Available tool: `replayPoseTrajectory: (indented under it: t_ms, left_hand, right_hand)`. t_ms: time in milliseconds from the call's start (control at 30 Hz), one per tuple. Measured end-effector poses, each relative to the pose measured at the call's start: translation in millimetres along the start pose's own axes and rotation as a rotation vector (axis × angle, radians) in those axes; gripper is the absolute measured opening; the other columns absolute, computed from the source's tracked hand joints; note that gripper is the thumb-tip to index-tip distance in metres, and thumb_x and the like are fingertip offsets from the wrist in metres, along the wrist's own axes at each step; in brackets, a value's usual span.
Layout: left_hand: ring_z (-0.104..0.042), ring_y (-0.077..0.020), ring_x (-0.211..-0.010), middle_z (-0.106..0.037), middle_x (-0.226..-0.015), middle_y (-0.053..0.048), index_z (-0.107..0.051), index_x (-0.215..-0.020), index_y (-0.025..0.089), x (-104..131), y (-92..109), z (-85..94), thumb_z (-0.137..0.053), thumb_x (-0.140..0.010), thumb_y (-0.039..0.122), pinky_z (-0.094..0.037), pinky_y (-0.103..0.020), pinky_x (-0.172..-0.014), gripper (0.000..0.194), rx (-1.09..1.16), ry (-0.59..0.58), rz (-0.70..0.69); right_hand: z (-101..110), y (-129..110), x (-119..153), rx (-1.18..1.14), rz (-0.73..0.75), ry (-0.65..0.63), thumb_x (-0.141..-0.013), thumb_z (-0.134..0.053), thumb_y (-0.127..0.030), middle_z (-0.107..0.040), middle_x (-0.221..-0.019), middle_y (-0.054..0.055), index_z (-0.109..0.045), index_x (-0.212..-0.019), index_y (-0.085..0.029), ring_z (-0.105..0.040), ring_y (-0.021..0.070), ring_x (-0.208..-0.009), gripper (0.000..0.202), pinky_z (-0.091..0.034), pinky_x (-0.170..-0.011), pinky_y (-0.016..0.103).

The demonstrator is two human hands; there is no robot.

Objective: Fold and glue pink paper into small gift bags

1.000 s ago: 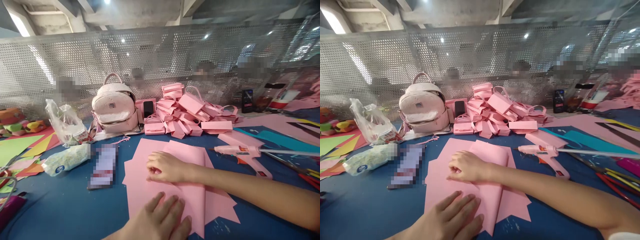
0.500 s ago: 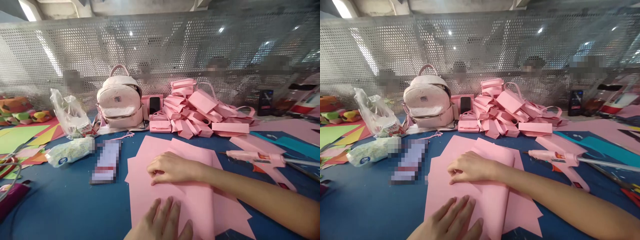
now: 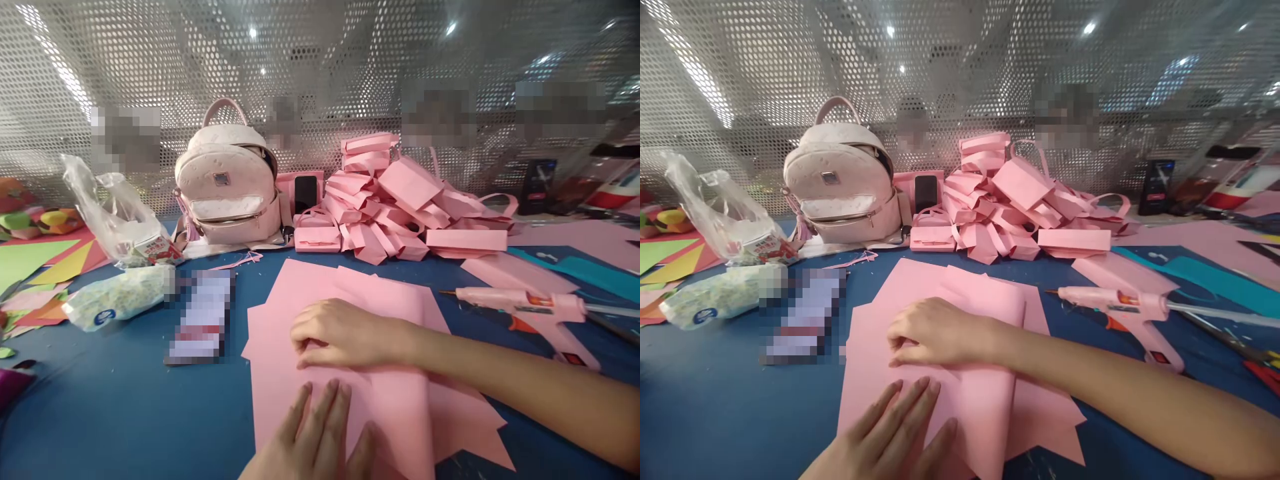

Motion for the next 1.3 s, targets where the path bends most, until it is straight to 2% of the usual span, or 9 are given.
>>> replayPoseTrajectory:
  t_ms: [200, 367, 500, 700, 767, 967, 1033, 1167, 1300]
  left_hand:
    - [-0.075, -0.0218, -0.098, -0.077, -0.106, -0.008, -0.065, -0.122, 0.018, -2, 1, 3.3, -0.051, -0.099, 0.022, -0.061, -0.031, -0.083, 0.027, 0.048, 0.024, 0.016]
    - [-0.075, -0.0205, -0.096, -0.077, -0.107, -0.008, -0.064, -0.125, 0.018, -2, 1, 3.2, -0.053, -0.099, 0.025, -0.058, -0.031, -0.090, 0.029, 0.036, 0.017, 0.017]
    - [-0.074, -0.0210, -0.099, -0.077, -0.107, -0.009, -0.063, -0.127, 0.018, -1, 2, 2.0, -0.056, -0.098, 0.027, -0.059, -0.031, -0.089, 0.031, 0.021, -0.004, -0.006]
    - [-0.075, -0.0226, -0.096, -0.078, -0.104, -0.008, -0.063, -0.125, 0.018, -3, 0, 4.5, -0.054, -0.099, 0.022, -0.063, -0.030, -0.076, 0.029, 0.038, 0.004, 0.000]
    - [-0.075, -0.0228, -0.098, -0.077, -0.106, -0.008, -0.063, -0.127, 0.017, -2, 1, 3.3, -0.055, -0.099, 0.024, -0.063, -0.030, -0.079, 0.030, 0.040, -0.009, -0.010]
    - [-0.072, -0.0227, -0.105, -0.074, -0.114, -0.013, -0.058, -0.133, 0.015, 4, 4, -2.0, -0.059, -0.098, 0.030, -0.054, -0.037, -0.101, 0.038, 0.058, -0.035, -0.026]
    - [-0.073, -0.0223, -0.103, -0.075, -0.112, -0.012, -0.059, -0.131, 0.016, 3, 4, -0.9, -0.057, -0.099, 0.028, -0.056, -0.035, -0.098, 0.035, 0.050, -0.020, -0.016]
    - [-0.075, -0.0223, -0.096, -0.077, -0.106, -0.008, -0.064, -0.126, 0.019, -1, 1, 2.7, -0.051, -0.100, 0.024, -0.062, -0.030, -0.080, 0.029, 0.041, 0.007, 0.000]
    - [-0.075, -0.0222, -0.096, -0.078, -0.105, -0.008, -0.064, -0.125, 0.019, -3, 2, 4.5, -0.052, -0.099, 0.022, -0.061, -0.031, -0.082, 0.028, 0.023, 0.007, -0.001]
  right_hand:
    - [1, -6, 0, 0.028, 0.004, 0.000, -0.091, -0.068, -0.027, -0.066, -0.077, -0.002, -0.061, -0.074, -0.018, -0.055, 0.0150, -0.076, 0.020, -0.036, -0.070, 0.026]
    - [-1, -12, 1, 0.143, 0.031, -0.003, -0.094, -0.064, -0.030, -0.066, -0.078, -0.001, -0.063, -0.078, -0.019, -0.055, 0.0156, -0.076, 0.019, -0.036, -0.070, 0.027]
    - [-4, -15, 2, 0.297, 0.059, 0.015, -0.097, -0.059, -0.035, -0.065, -0.078, 0.000, -0.065, -0.085, -0.020, -0.055, 0.0174, -0.076, 0.019, -0.036, -0.069, 0.030]
    - [-6, -16, 3, 0.328, 0.059, 0.008, -0.098, -0.059, -0.035, -0.064, -0.078, 0.001, -0.065, -0.086, -0.020, -0.054, 0.0176, -0.076, 0.020, -0.034, -0.069, 0.030]
    - [-5, -16, 3, 0.334, 0.057, 0.006, -0.098, -0.059, -0.035, -0.064, -0.078, 0.000, -0.064, -0.086, -0.020, -0.054, 0.0174, -0.075, 0.019, -0.034, -0.069, 0.030]
    - [-7, -15, 3, 0.348, 0.070, 0.009, -0.098, -0.057, -0.036, -0.064, -0.080, 0.000, -0.063, -0.087, -0.021, -0.054, 0.0170, -0.076, 0.020, -0.035, -0.070, 0.031]
    - [-8, -15, 3, 0.352, 0.071, 0.011, -0.098, -0.057, -0.036, -0.064, -0.080, -0.001, -0.063, -0.087, -0.021, -0.054, 0.0169, -0.076, 0.020, -0.035, -0.071, 0.031]
    - [-9, -14, 3, 0.356, 0.078, 0.023, -0.098, -0.056, -0.036, -0.063, -0.080, -0.001, -0.063, -0.087, -0.021, -0.054, 0.0169, -0.077, 0.019, -0.035, -0.070, 0.031]
    - [-9, -13, 3, 0.361, 0.093, 0.039, -0.098, -0.057, -0.036, -0.064, -0.081, -0.001, -0.062, -0.088, -0.022, -0.054, 0.0169, -0.077, 0.018, -0.035, -0.070, 0.031]
Point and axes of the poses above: each hand's wrist, its own x-axis away from the middle knuckle, its own z-axis out of the back of the hand, y = z × x, the point moved 7 cm from there along -x, towards the middle knuckle
